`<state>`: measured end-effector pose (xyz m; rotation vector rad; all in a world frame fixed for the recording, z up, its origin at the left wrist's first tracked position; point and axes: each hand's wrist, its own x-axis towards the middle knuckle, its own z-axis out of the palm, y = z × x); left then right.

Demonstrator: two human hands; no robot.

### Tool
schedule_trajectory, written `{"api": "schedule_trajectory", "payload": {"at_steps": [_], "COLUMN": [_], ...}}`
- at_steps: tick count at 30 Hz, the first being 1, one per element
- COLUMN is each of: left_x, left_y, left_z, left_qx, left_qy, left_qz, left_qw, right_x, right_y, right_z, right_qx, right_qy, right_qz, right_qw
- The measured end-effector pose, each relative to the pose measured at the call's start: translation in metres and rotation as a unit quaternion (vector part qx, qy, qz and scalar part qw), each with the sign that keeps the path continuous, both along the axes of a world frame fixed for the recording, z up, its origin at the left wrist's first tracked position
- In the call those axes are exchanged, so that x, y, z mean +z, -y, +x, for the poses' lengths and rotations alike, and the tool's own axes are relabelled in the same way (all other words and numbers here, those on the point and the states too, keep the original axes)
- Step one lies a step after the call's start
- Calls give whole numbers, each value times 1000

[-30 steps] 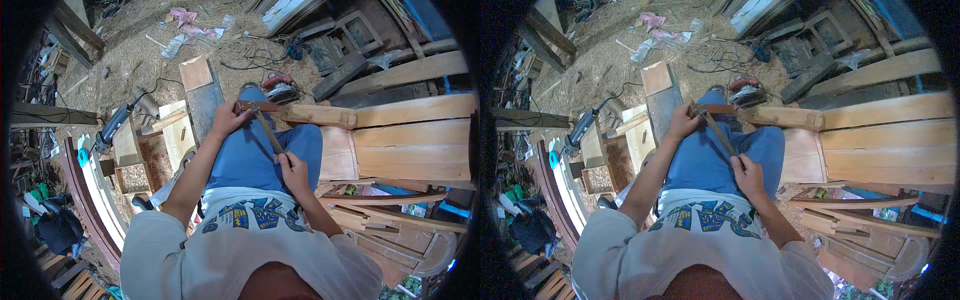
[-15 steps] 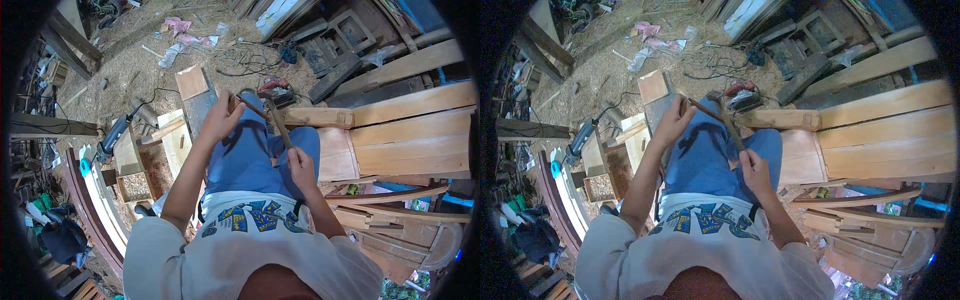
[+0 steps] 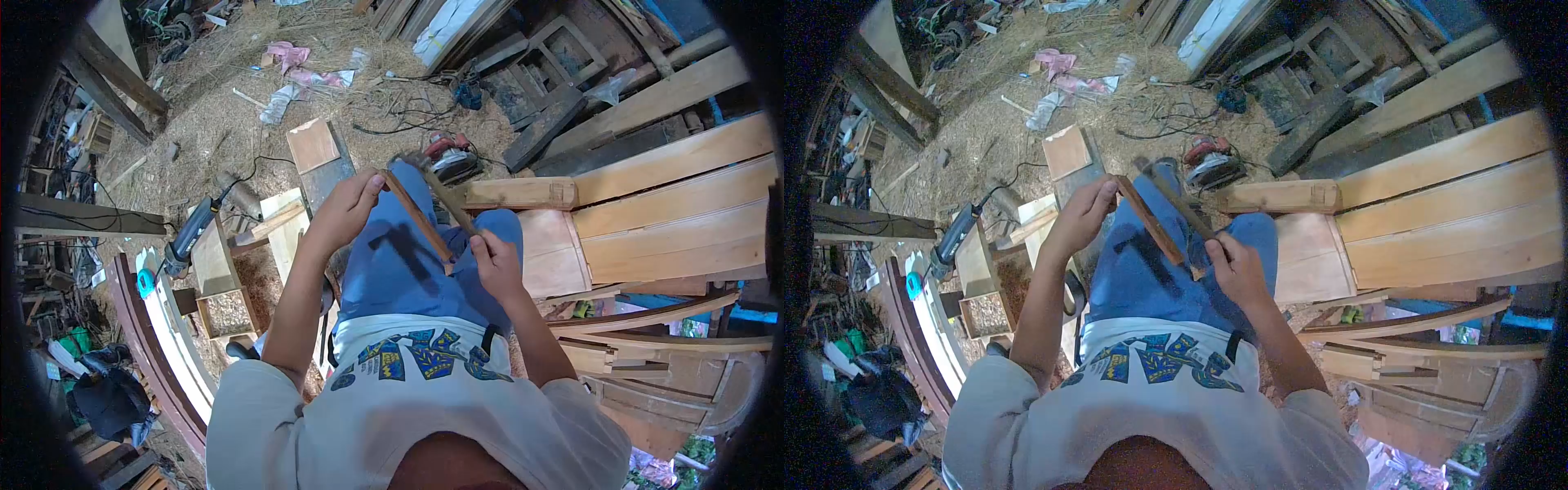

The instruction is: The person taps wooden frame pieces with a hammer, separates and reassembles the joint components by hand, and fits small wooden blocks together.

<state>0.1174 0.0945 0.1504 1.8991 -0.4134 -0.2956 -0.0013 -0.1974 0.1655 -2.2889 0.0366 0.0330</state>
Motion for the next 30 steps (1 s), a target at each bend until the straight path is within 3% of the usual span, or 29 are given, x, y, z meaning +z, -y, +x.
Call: {"api": "schedule_trajectory", "payload": {"at_steps": [2, 11, 14, 16, 20, 23, 24, 30], "left_x": [5, -7, -1, -6, -4, -5, 2, 8], "left_y": [0, -2, -1, -1, -7, -6, -4, -26], "left_z": [0, -2, -3, -2, -5, -4, -7, -3], "left_qx": [2, 26, 40, 56, 58, 61, 61, 64], "left_qy": [1, -4, 16, 66, 12, 18, 24, 19], "left_qz": [1, 7, 29, 43, 57, 70, 62, 40], "left_qw": [1000, 1000, 999, 995, 997, 996, 996, 997], "right_x": [-6, 10, -1, -3, 14, -15, -18, 1], "right_y": [-1, -18, -18, -18, -27, -22, -21, -34], "right_z": [-4, -6, -2, -5, -9, -3, -1, -1], "right_qx": [20, 15, 27, 16, 14, 24, 19, 35], "right_qy": [44, 45, 18, 4, 21, 35, -18, 58], "right_qz": [6, 21, -61, -46, 29, -12, 2, 21], "right_qw": [999, 999, 998, 999, 999, 999, 1000, 998]}}
